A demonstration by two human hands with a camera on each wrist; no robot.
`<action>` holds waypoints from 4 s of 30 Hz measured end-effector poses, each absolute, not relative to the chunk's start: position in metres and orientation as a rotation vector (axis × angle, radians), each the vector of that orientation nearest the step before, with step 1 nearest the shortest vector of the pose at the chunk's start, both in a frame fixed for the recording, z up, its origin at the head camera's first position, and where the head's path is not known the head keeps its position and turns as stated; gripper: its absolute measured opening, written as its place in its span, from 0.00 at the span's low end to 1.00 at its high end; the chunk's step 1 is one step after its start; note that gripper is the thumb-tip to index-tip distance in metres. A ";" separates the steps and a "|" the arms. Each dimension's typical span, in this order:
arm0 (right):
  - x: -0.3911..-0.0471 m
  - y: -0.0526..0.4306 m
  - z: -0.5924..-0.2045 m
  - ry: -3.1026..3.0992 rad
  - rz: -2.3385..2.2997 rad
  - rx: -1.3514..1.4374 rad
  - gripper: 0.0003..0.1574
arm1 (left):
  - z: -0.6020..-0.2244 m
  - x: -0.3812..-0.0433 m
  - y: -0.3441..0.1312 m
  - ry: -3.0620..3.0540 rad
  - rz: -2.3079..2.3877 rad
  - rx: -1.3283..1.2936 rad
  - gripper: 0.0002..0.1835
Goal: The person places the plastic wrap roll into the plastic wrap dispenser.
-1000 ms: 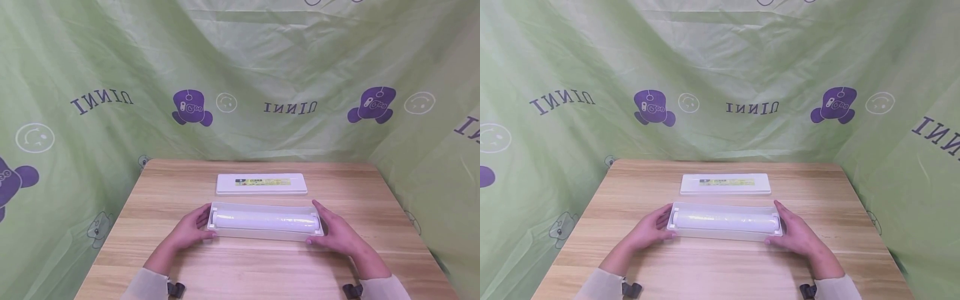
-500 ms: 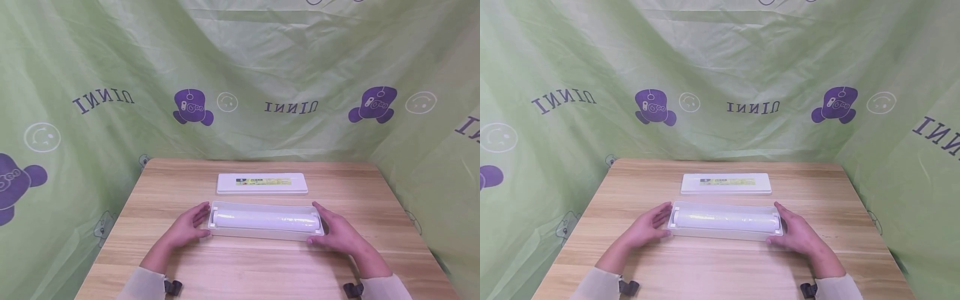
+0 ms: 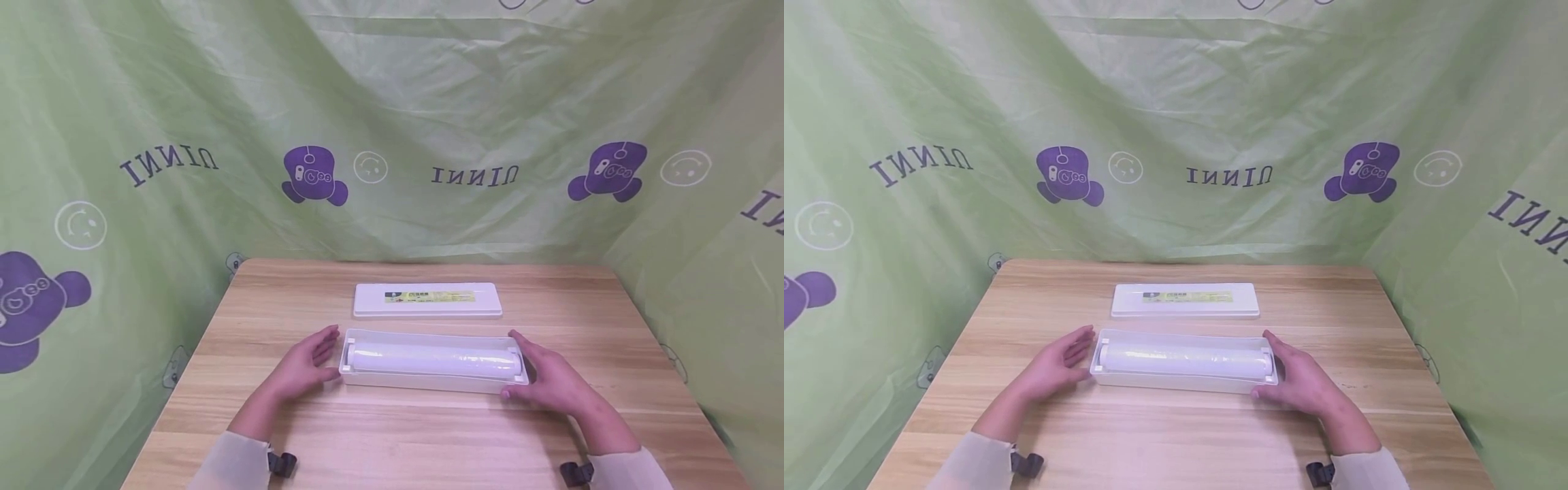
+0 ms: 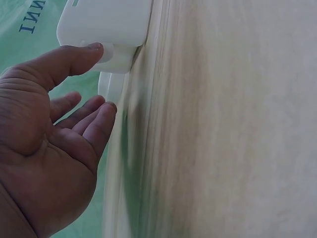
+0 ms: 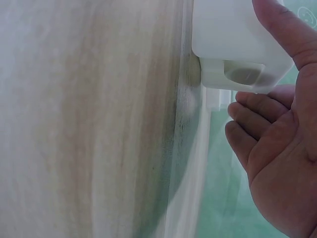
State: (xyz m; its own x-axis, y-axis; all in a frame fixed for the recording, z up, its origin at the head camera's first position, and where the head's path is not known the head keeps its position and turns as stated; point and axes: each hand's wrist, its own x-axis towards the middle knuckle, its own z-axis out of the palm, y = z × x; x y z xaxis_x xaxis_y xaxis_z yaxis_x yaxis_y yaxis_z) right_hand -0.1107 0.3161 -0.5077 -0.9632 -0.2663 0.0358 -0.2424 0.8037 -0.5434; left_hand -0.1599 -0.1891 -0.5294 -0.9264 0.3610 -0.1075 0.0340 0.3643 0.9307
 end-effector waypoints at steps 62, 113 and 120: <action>-0.109 0.318 -0.511 2.914 -0.954 -0.281 0.75 | -0.532 -0.220 -0.172 2.413 1.647 0.294 0.45; -0.109 0.315 -0.511 2.916 -0.946 -0.231 0.76 | -0.517 -0.279 -0.145 2.715 1.205 0.403 0.57; -0.109 0.315 -0.511 2.916 -0.953 -0.223 0.76 | -0.518 -0.284 -0.141 2.726 1.159 0.458 0.58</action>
